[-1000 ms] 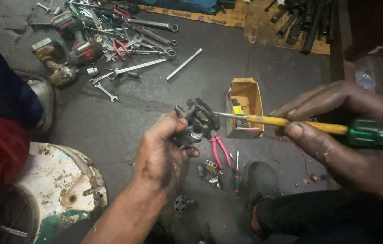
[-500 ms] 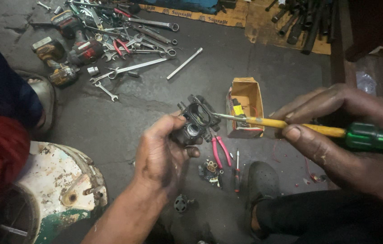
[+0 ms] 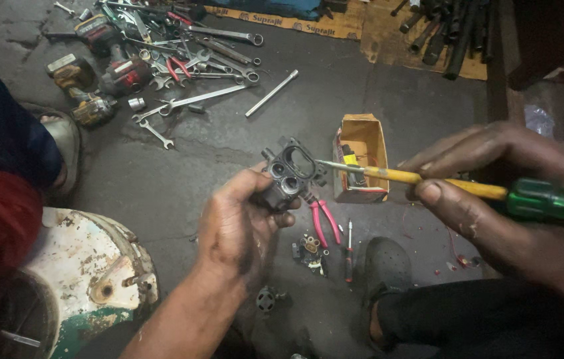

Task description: The person is repairing a carburetor by using a screwdriver to adjust internal components. They hold the carburetor body in their left hand and use the screwdriver in their right hand to turn screws and manipulate small parts inside the assembly.

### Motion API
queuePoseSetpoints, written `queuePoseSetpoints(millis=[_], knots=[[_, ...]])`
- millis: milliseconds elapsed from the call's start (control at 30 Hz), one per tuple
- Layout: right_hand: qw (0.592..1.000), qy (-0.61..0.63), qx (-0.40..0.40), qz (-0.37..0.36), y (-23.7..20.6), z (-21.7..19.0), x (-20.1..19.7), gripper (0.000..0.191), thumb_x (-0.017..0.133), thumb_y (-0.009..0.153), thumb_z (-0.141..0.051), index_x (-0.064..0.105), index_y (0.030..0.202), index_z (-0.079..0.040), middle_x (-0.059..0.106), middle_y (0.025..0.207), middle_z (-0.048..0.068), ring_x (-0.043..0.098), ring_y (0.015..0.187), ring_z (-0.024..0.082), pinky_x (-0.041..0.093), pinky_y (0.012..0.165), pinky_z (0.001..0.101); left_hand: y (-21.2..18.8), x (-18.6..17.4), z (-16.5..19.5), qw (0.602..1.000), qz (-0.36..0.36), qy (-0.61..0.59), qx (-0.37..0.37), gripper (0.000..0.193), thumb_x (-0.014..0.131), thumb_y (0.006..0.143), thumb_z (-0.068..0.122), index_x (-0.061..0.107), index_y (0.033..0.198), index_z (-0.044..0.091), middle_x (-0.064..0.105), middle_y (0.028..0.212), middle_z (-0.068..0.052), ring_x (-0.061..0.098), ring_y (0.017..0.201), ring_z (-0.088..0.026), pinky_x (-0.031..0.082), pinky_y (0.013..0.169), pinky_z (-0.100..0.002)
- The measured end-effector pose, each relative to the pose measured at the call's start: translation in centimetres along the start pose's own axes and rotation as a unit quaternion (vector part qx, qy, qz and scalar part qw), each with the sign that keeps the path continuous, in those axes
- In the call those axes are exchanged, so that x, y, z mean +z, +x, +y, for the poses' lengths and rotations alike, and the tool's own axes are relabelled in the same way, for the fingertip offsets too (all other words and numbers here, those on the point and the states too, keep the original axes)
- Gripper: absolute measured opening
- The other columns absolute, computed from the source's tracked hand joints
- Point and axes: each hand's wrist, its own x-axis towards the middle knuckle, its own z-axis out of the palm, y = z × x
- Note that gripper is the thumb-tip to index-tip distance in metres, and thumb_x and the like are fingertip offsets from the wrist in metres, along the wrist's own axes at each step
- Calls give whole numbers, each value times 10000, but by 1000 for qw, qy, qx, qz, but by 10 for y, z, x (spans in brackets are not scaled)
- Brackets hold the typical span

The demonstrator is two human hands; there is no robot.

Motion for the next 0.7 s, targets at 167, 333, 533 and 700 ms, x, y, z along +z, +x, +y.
queuePoseSetpoints(millis=[167, 333, 533, 700], knots=[[992, -75, 94, 39, 1, -1, 5, 131, 710, 938, -152, 681, 988, -34, 764, 913, 150, 782, 787, 206, 657, 649, 338, -2, 0, 0, 1000, 23, 19, -8, 425, 576, 831, 236, 698, 1168, 8, 676, 915, -70, 615, 795, -197, 464, 671, -348], [993, -34, 82, 73, 2, 4, 11, 132, 683, 998, -158, 678, 1035, -32, 745, 873, 130, 711, 676, 179, 589, 561, 319, -1, -1, -1, 1000, 25, 3, -11, 387, 578, 839, 235, 684, 1144, 23, 676, 925, -63, 608, 794, -184, 462, 671, -341], [982, -81, 167, 18, 8, 11, 15, 215, 668, 979, -261, 680, 1042, -56, 750, 885, 123, 722, 724, 196, 612, 555, 346, -2, 1, 0, 1000, 20, -22, 9, 257, 608, 836, 215, 615, 1040, 58, 654, 945, -82, 628, 819, -216, 486, 711, -374], [917, -85, 351, -169, 16, 15, 28, 278, 694, 928, -403, 687, 966, -128, 730, 924, 82, 744, 845, 236, 653, 660, 407, -5, 4, 3, 999, 32, -16, 18, 184, 621, 832, 198, 556, 947, 69, 642, 947, -108, 654, 844, -247, 500, 738, -398]])
